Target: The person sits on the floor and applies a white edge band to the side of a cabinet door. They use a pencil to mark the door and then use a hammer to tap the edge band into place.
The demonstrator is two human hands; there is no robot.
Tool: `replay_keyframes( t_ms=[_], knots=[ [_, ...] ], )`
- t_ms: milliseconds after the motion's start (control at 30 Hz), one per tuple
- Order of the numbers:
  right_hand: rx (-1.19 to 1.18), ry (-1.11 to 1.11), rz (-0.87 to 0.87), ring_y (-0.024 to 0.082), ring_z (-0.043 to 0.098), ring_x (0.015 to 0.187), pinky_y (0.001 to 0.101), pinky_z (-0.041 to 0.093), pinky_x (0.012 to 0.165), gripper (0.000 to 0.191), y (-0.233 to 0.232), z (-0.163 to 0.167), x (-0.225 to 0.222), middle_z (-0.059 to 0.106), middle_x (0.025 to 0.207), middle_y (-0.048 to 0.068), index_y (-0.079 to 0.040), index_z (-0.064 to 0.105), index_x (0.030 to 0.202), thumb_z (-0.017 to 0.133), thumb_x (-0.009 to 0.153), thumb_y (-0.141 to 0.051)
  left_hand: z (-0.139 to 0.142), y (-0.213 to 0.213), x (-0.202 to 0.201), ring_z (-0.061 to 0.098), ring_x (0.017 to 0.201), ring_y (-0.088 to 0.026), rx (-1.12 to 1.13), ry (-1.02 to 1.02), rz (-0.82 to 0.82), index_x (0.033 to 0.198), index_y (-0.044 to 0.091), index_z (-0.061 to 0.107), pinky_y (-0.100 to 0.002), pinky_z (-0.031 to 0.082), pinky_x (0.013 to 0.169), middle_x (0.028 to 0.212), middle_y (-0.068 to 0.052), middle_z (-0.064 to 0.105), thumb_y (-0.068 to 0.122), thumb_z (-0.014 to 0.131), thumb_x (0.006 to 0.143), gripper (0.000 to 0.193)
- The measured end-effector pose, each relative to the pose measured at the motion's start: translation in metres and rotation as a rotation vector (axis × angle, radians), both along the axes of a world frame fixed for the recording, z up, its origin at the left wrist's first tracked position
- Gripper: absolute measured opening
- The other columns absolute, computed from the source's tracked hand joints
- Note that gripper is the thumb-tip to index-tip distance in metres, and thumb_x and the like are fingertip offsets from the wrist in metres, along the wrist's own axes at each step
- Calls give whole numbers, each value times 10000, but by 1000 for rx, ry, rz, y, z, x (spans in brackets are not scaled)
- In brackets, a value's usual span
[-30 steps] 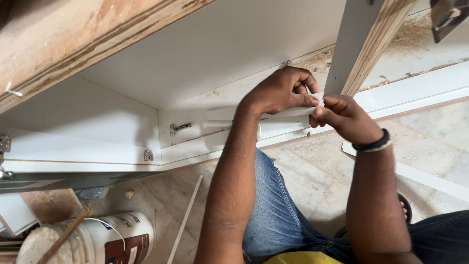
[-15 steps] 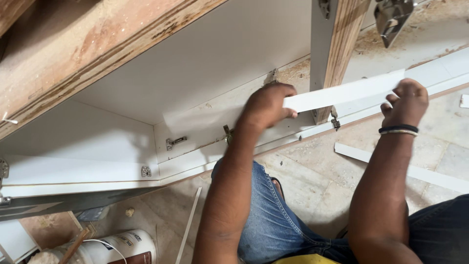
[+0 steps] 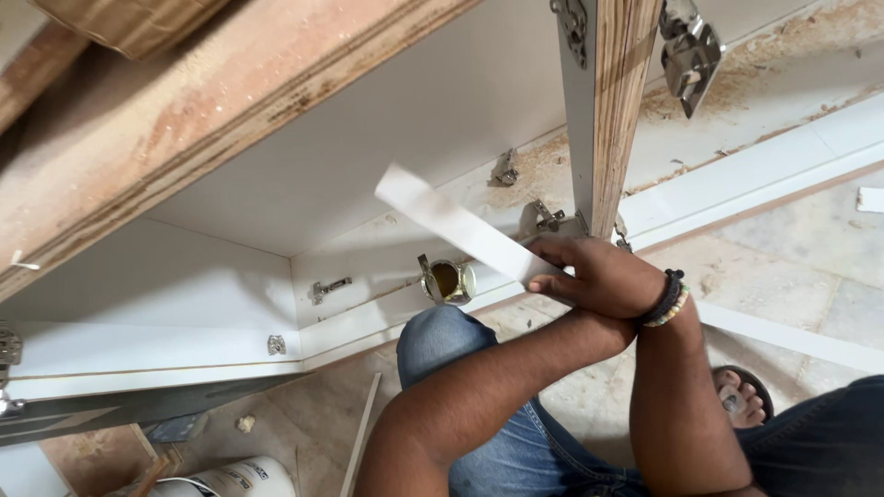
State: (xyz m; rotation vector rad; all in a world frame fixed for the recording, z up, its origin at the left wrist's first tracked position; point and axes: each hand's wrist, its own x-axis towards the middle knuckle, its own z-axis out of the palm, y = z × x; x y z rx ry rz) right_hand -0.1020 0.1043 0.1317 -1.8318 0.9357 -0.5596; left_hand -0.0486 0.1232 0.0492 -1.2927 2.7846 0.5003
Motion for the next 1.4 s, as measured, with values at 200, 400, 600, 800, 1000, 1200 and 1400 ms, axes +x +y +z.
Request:
replay_keyframes(
  t_ms=[200, 400, 600, 800, 1000, 1200, 1400],
  knots=[
    [-64, -409, -102, 170, 742, 842, 324, 602, 756, 256, -14, -13, -42, 786, 897, 71, -18, 695, 1102, 655, 977, -238, 20, 4, -7, 691, 1023, -249, 9, 76, -47, 1114, 88, 729, -404, 563, 890, 1090, -113, 731, 327, 717, 882, 334],
    [-5, -651, -180, 121, 705, 871, 289, 584, 799, 210, -15, -26, -78, 751, 928, 57, -1, 664, 1138, 612, 1029, -172, 95, 3, 17, 672, 1037, -263, 256, 61, -235, 1105, 85, 729, -415, 538, 884, 1065, -117, 730, 410, 778, 795, 452],
    [-63, -688, -454, 70, 623, 814, 234, 520, 706, 213, -21, -34, -52, 699, 931, 24, 22, 662, 1199, 660, 1043, -124, 166, -42, 79, 719, 726, -81, 198, 744, 181, 921, 111, 769, -244, 570, 670, 852, -8, 781, 379, 771, 949, 269],
    [-135, -767, -608, 70, 656, 862, 222, 553, 776, 274, -16, -15, -23, 711, 958, 38, 27, 629, 1246, 675, 1042, -151, 186, -60, 69, 697, 781, -53, -261, 1270, 289, 1205, 77, 645, -195, 599, 659, 925, -21, 719, 373, 727, 1011, 363],
    [-187, -790, -663, 81, 666, 854, 227, 552, 780, 275, -12, -2, -23, 707, 965, 46, 30, 607, 1269, 670, 1053, -127, 211, -90, 58, 731, 755, -69, -370, 1559, 212, 1115, 58, 689, -198, 621, 668, 889, -37, 759, 283, 786, 1005, 268],
    [-182, -733, -741, 90, 659, 854, 235, 547, 774, 293, -9, 4, -22, 704, 994, 63, 27, 615, 1298, 677, 1057, -128, 222, -95, 45, 731, 791, -53, -472, 1566, 231, 1033, 65, 708, -190, 623, 737, 876, -25, 753, 194, 817, 1000, 172],
    [-505, -649, -766, 154, 638, 1159, 300, 566, 969, 590, -8, 14, -14, 634, 1284, 101, 4, 538, 1419, 836, 934, -151, 221, -100, 37, 711, 743, -38, -533, 1618, 219, 988, 67, 712, -171, 598, 688, 826, -7, 739, 185, 811, 995, 155]
  ],
)
